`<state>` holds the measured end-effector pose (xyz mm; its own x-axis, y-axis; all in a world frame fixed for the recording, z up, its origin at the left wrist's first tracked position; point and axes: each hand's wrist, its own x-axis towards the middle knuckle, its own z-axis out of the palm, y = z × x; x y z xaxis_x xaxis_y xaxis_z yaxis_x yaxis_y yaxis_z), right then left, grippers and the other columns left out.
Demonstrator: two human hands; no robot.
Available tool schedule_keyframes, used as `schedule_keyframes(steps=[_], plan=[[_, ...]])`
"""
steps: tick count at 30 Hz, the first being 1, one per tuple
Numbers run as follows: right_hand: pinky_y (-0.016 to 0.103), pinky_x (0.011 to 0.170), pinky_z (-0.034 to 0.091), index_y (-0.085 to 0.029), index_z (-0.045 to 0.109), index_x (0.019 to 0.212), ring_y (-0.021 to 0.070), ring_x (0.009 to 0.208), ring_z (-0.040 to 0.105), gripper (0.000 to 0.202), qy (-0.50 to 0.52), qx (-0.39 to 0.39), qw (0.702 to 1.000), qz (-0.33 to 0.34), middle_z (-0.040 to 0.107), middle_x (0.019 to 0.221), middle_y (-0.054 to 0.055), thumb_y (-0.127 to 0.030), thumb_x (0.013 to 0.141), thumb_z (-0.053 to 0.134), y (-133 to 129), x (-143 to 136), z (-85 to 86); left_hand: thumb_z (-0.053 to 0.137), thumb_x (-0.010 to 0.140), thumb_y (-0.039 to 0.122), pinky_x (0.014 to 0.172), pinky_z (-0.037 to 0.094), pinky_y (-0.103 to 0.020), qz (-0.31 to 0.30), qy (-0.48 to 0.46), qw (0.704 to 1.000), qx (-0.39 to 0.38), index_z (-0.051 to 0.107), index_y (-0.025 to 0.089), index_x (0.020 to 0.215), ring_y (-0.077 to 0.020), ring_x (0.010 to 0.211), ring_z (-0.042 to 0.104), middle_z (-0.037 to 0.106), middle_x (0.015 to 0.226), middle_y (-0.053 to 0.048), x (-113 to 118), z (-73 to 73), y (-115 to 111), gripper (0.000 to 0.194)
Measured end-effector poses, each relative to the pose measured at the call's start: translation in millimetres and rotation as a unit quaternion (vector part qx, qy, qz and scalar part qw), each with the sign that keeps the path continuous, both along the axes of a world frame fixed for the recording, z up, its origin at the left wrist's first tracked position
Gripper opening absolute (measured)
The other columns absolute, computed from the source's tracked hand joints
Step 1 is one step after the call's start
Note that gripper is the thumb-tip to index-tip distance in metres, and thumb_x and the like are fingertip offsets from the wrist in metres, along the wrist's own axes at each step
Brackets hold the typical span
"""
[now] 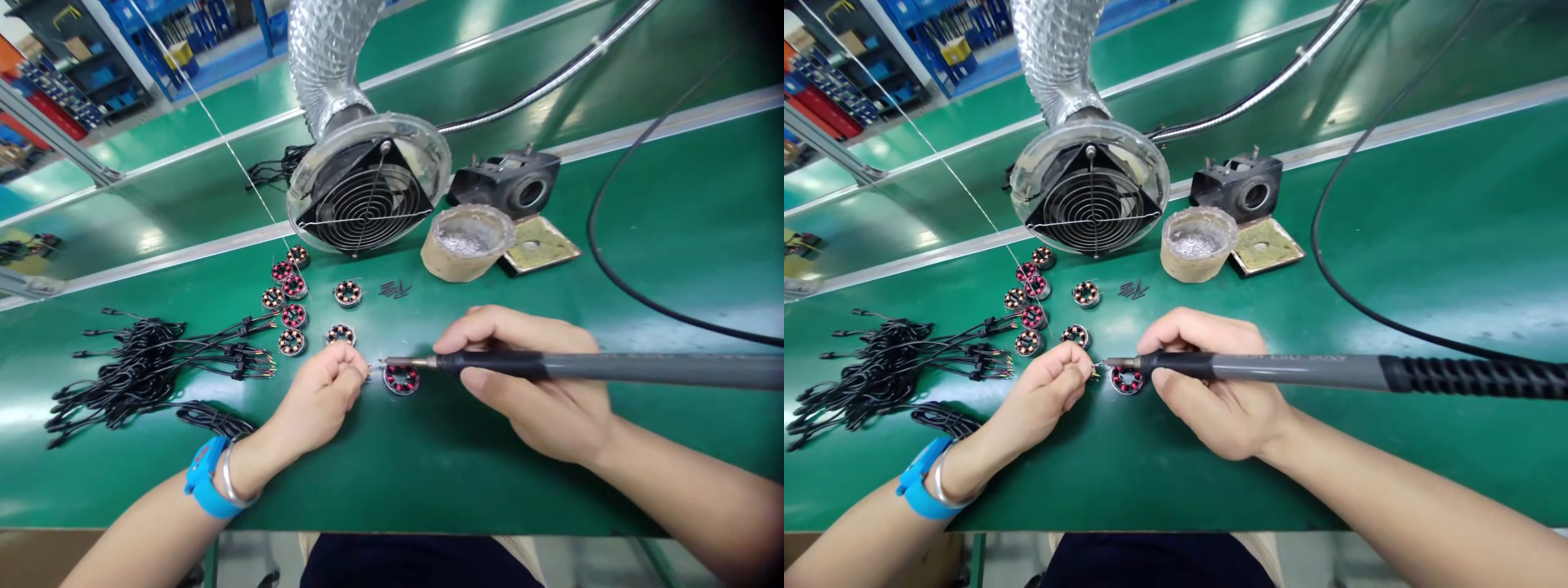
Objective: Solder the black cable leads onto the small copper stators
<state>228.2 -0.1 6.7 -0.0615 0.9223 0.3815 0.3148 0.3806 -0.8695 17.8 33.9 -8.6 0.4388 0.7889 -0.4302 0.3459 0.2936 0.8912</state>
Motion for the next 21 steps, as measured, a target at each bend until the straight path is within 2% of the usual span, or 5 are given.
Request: schedule_keyframes(steps=[12,21], plan=[[0.023,0.045,0.035,-0.02,0.058,0.076,0.0084,0.048,0.048,0.014,-0.026,0.03,0.999,0.006,0.055,0.059,-0.004,-0.009,0.077,0.051,0.3,0.2,-0.9,0.043,0.088,0.023,0.047,0.023,-0.021,-0.006,0.011,1.0,0.008,0.044,0.02,0.074,-0.0071,0.049,0.029,0.037,0.053,0.009,0.8,0.4,-1.0,0.015],[0.025,0.048,0.035,-0.02,0.062,0.082,0.0096,0.054,0.046,0.019,-0.02,0.051,0.998,0.029,0.052,0.064,-0.002,-0.007,0.074,0.05,-4.6,-1.1,-7.6,0.042,0.09,0.022,0.048,0.026,-0.021,-0.022,0.018,0.999,0.023,0.044,0.02,0.075,-0.0076,0.05,0.03,0.039,0.055,0.009,-1.0,0.4,-1.5,0.015]])
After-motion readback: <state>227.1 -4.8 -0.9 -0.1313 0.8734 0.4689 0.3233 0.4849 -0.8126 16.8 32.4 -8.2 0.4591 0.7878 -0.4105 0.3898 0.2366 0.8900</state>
